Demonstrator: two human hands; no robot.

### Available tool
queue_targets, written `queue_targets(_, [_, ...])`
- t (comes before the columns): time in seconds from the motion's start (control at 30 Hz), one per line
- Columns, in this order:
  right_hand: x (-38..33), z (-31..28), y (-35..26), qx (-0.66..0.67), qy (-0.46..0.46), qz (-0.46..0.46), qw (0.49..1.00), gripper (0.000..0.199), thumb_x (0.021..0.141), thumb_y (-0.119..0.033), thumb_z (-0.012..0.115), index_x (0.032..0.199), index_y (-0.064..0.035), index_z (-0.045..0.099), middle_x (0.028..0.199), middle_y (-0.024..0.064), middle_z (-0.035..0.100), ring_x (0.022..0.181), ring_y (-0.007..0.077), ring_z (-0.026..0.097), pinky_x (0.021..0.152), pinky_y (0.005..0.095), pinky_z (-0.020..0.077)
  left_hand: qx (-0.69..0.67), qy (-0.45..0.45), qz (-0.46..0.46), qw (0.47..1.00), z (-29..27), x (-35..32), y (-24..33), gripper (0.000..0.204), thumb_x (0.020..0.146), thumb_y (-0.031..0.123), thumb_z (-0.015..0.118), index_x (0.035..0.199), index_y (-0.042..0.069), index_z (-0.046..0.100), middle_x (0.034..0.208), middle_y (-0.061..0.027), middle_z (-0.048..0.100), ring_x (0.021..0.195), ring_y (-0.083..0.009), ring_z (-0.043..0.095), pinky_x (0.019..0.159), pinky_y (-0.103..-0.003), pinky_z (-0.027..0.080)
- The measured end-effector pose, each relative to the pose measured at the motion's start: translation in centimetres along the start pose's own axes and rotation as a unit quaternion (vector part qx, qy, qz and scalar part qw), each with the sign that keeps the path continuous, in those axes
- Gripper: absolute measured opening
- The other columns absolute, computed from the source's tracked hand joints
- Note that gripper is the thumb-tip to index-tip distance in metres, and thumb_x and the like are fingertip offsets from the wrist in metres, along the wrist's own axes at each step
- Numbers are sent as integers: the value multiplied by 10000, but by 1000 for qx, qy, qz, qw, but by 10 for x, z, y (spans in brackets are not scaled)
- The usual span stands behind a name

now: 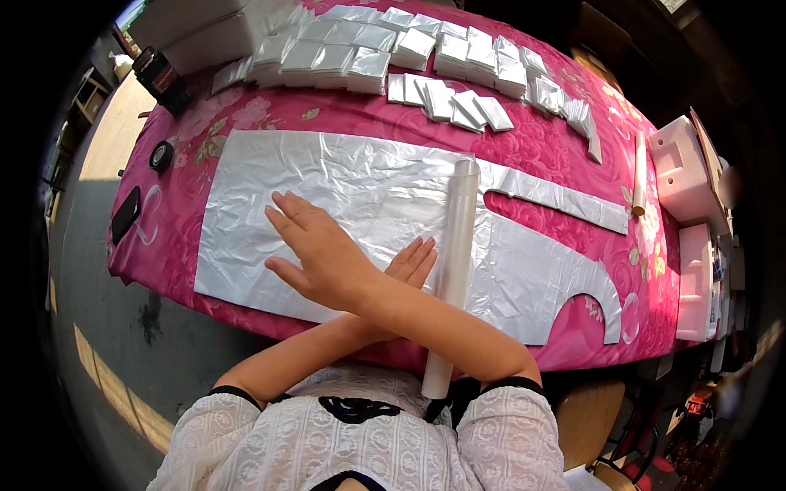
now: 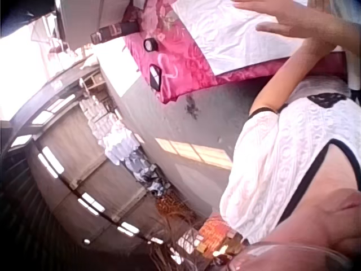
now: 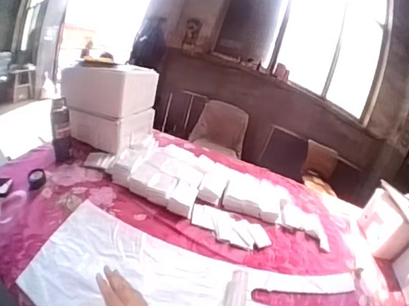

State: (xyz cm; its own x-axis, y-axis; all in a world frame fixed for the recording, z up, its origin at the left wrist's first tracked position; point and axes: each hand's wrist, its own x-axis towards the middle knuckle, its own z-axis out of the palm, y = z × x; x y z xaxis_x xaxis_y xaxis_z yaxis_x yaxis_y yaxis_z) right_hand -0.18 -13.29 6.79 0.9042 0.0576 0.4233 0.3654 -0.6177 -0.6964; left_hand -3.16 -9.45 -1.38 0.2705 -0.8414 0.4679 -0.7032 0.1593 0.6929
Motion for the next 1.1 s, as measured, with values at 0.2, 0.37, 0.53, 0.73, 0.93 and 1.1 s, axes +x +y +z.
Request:
queue_targets(0.2, [-150, -123, 25, -194, -18, 89, 977, 477, 871, -349, 535, 1230, -36, 519, 1307, 159, 478, 1225, 349, 436, 995, 433, 365, -19, 4, -61, 998, -85, -58, 22, 516, 739, -24, 549, 1247, -7, 457, 1319, -165, 446, 1232, -332, 416, 1015, -387, 356])
queue_targets(0.37, [-171, -115, 36, -268, -136, 94, 949, 598, 895, -480, 411, 1320, -61, 438, 1412, 119, 363, 1344, 312, 256, 1100, 437, 173, 51, 60, -197, 977, -133, -120, 26, 486, 758, -22, 536, 1240, -9, 473, 1290, -178, 484, 1201, -323, 458, 1003, -373, 362])
queue_targets(0.53, [-79, -41, 18, -216, -274, -18, 937, 636, 918, -530, 309, 1329, -59, 422, 1404, 140, 370, 1353, 305, 234, 1105, 434, 148, 12, 169, -276, 946, -165, -147, 26, 434, 818, -9, 496, 1251, -5, 471, 1301, -158, 491, 1183, -263, 486, 960, -327, 389])
queue_targets(0.73, [10, 26, -56, 190, -267, -129, 936, 395, 898, -301, 505, 1185, -34, 547, 1207, 166, 551, 1137, 334, 506, 939, 416, 411, -34, 231, -294, 927, -190, -179, 25, 417, 839, -1, 485, 1255, -3, 470, 1288, -130, 500, 1144, -221, 508, 942, -316, 401])
queue_targets(0.93, [2, -11, 17, -180, -173, -120, 961, 410, 869, -283, 535, 1231, -92, 507, 1289, 110, 491, 1210, 303, 433, 1019, 441, 323, -35, 208, -317, 925, -196, -200, 36, 419, 822, 16, 516, 1239, -11, 487, 1226, -157, 537, 1086, -248, 545, 915, -328, 427])
queue_targets(1.1, [15, 16, 53, -259, -283, -120, 916, 600, 903, -467, 404, 1402, -148, 304, 1477, 75, 231, 1367, 285, 186, 1109, 453, 146, 6, 153, -298, 942, -200, -197, 42, 427, 816, 59, 545, 1228, -30, 474, 1249, -195, 515, 1110, -322, 521, 940, -379, 406])
